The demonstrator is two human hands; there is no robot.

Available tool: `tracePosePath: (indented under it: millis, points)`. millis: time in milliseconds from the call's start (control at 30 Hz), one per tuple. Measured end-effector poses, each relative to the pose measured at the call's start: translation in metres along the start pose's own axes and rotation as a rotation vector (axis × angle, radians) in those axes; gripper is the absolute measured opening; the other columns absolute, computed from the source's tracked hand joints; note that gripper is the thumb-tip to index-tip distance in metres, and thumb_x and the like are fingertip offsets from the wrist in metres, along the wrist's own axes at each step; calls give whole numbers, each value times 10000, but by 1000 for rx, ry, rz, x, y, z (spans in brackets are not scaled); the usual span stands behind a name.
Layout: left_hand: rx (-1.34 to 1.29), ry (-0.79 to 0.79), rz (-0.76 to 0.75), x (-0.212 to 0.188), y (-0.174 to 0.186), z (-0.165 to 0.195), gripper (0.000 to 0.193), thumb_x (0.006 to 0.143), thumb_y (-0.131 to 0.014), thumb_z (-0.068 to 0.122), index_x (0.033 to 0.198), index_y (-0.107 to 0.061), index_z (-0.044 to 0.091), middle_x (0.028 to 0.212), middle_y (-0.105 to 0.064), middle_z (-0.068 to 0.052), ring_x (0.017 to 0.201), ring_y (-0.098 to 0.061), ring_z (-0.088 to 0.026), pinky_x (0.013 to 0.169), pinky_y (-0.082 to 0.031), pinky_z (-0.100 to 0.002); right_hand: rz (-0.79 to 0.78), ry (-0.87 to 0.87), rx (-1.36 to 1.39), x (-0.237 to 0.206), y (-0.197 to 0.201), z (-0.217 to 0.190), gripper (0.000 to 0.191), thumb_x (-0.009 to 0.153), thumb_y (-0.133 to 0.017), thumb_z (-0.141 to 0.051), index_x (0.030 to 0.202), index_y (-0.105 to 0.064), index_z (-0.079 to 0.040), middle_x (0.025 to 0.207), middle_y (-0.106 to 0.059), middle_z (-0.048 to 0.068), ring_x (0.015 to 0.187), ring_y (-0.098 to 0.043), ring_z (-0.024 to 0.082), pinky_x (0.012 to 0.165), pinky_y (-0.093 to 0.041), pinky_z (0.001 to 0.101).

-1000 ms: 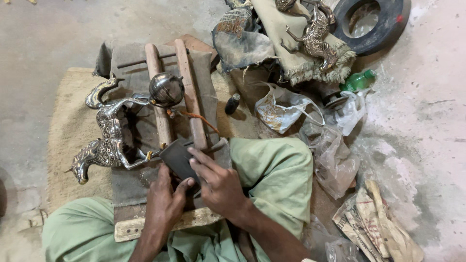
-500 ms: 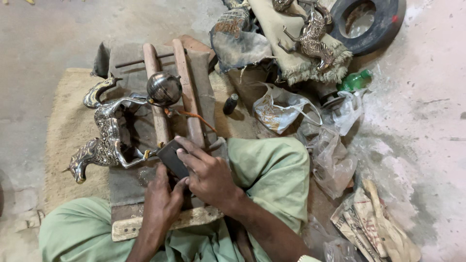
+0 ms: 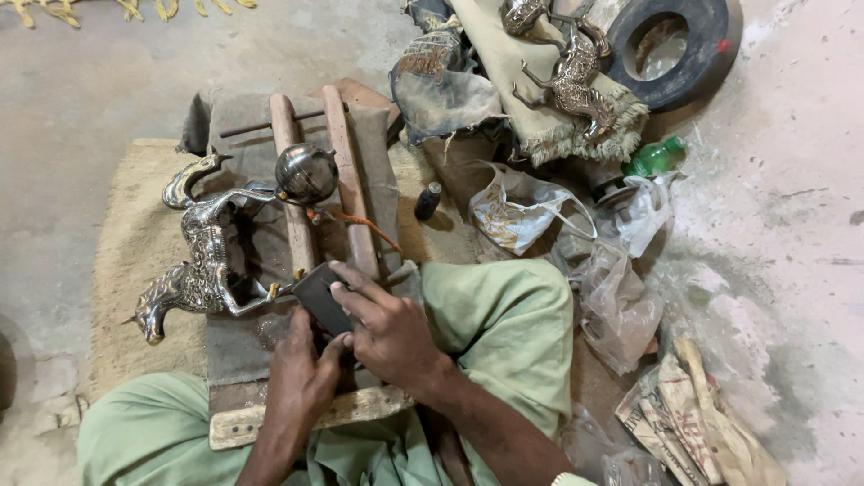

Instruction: The person sits on the floor and files a dark rectangular metal block with a file, moving it back and forth on a low wooden board. They then hold a punch against an ornate metal horse figurine and strike it with a wooden mallet, repositioning the punch repeatedly to work the figurine's surface.

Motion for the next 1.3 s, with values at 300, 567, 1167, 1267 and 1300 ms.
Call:
tracePosePath:
  millis: [300, 567, 1167, 1267, 1300]
  points:
    - [11, 50, -32, -1, -2, -5, 455, 845, -761, 227, 1186, -526, 39, 893, -769, -223, 794, -772, -370, 709, -600, -498, 41, -25, -22, -17, -1, 7, 363, 840, -640, 20, 1195, -711, -2, 1423, -653, 121, 1021, -747, 350, 797, -626, 400]
    - [0, 89, -57, -1, -6, -11, 493, 842, -762, 237, 1216, -515, 31, 951, -777, -223, 803, -789, -366, 728, -612, -491, -1, -5, -56, -26, 1, 6, 396, 831, -609, 40, 1215, -700, 6, 1444, -632, 124, 1058, -752, 339, 814, -635, 382]
    - [-40, 69, -54, -9, -5, 3, 484, 846, -726, 205, 1253, -515, 51, 913, -775, -224, 804, -788, -379, 715, -598, -488, 34, -5, -13, -19, 6, 8, 331, 876, -613, 33, 1195, -695, 2, 1428, -652, 122, 1032, -745, 340, 809, -624, 401]
    - [-36, -40, 0, -10, -2, 16, 453, 849, -733, 173, 1231, -534, 34, 914, -769, -244, 838, -759, -404, 710, -574, -508, 12, -10, -15, -18, 6, 7, 347, 863, -613, 39, 1199, -694, 4, 1419, -655, 118, 1033, -740, 341, 799, -622, 405]
    - [-31, -87, 19, -10, -1, 21, 449, 848, -742, 165, 1224, -539, 27, 918, -765, -250, 854, -745, -417, 707, -564, -516, 15, -3, -22, -18, 9, 4, 358, 861, -605, 44, 1206, -693, 2, 1418, -655, 113, 1052, -742, 335, 806, -626, 398]
Point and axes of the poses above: each hand's wrist, its own x-axis towards the middle knuckle, its own y-axis out of the back of the hand, z = x × y, the point moved 10 cm from there along x, towards the middle knuckle
